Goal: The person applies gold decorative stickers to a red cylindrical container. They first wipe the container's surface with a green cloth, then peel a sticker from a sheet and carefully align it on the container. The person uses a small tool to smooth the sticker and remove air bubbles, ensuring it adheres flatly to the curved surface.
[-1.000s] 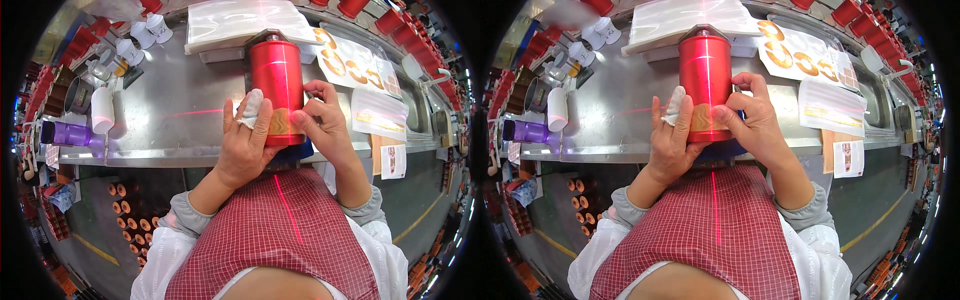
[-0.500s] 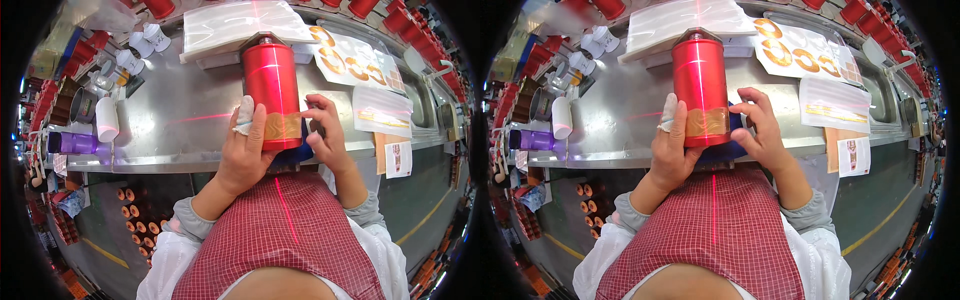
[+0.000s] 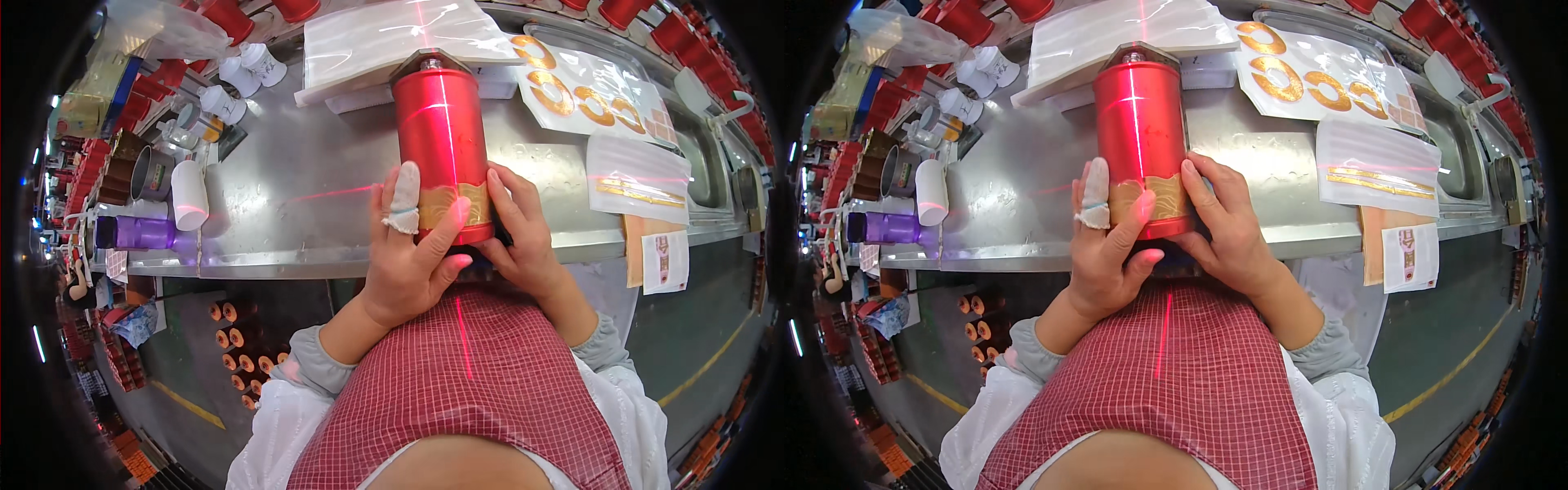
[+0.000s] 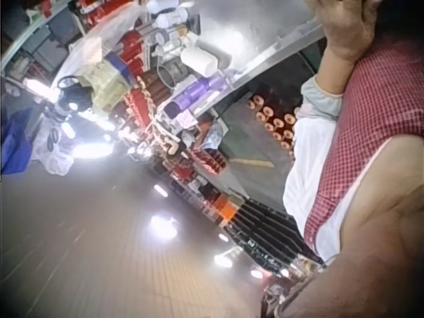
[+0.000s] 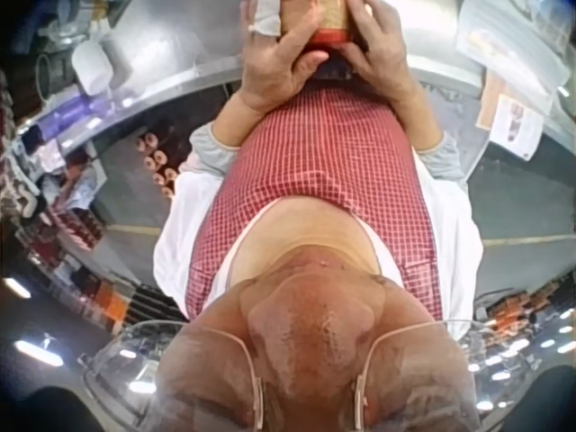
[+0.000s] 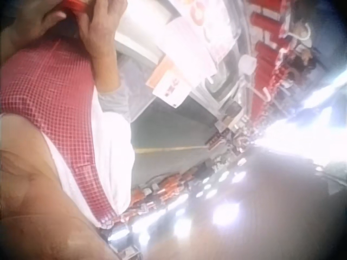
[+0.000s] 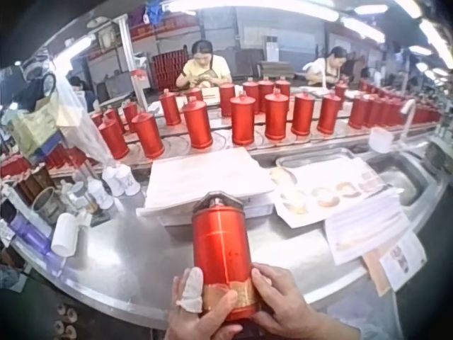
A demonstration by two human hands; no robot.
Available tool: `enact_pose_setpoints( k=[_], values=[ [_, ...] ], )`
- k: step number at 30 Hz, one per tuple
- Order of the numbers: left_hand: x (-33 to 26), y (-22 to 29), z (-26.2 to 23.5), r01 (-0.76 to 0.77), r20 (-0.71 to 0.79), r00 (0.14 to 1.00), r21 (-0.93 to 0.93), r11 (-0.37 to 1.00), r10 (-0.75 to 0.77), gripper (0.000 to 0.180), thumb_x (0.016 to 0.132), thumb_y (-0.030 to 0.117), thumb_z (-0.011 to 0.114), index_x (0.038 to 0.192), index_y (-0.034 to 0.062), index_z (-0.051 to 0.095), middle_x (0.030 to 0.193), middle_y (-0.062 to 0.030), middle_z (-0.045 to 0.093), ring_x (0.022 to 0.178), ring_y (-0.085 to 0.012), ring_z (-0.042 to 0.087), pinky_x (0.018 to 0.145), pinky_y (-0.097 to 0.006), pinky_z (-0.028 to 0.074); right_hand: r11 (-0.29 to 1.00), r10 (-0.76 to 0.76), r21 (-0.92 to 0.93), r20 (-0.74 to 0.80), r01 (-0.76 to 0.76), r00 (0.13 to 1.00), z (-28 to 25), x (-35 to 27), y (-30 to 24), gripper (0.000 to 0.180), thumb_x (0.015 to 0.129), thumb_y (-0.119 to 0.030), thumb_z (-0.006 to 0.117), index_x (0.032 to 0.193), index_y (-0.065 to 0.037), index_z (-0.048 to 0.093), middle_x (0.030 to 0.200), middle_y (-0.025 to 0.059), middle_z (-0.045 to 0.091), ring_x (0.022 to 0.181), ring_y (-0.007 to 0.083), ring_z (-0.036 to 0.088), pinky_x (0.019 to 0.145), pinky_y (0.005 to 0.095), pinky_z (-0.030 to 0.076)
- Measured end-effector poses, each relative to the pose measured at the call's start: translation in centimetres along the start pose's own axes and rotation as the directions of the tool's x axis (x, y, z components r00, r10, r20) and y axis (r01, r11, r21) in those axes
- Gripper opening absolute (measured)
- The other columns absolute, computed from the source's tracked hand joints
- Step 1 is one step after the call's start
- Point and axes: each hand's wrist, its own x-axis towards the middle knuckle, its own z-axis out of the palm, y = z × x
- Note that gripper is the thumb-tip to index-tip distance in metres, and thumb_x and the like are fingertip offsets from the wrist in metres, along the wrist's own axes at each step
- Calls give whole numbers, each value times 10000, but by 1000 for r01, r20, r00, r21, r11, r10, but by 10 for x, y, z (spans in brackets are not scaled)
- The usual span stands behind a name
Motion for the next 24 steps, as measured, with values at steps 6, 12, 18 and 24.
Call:
enact_pose_setpoints(
  k=[6, 12, 18, 24],
  values=[
    [9, -19, -5, 212, 26, 972, -535, 818, -235, 644, 974, 347, 521, 1470, -2, 305, 1555, -269, 163, 1462, -358, 147, 1160, -435, 156, 1000, 2, 17, -11, -2, 1000, 0, 0, 1, 782, 711, -103, 769, 1403, 5, 423, 1358, 222, 445, 1227, 388, 456, 1030, 453, 392],
    [17, -17, 1, 398, 194, 896, -747, 532, -399, 749, 949, 234, 574, 1520, 18, 139, 1580, -225, 80, 1469, -301, 115, 1172, -394, 133, 999, 6, 34, -18, -5, 1000, 1, -1, 1, 771, 720, -107, 767, 1405, -6, 428, 1355, 220, 450, 1220, 384, 463, 1025, 445, 396],
    [20, -12, 5, 415, 182, 873, -767, 490, -453, 742, 942, 204, 581, 1517, 25, 149, 1566, -209, 118, 1467, -290, 111, 1172, -392, 137, 1000, 5, 22, -33, -4, 999, 2, 0, 1, 762, 721, -113, 768, 1398, 1, 436, 1354, 223, 454, 1214, 383, 469, 1020, 440, 399],
    [20, -12, 6, 407, 175, 882, -750, 521, -438, 736, 952, 205, 565, 1518, 21, 132, 1572, -200, 105, 1467, -285, 112, 1173, -394, 139, 1000, -2, 12, -36, 2, 999, 2, 0, 0, 746, 732, -135, 770, 1387, 13, 445, 1347, 227, 461, 1214, 384, 471, 1022, 445, 398]
  ],
)
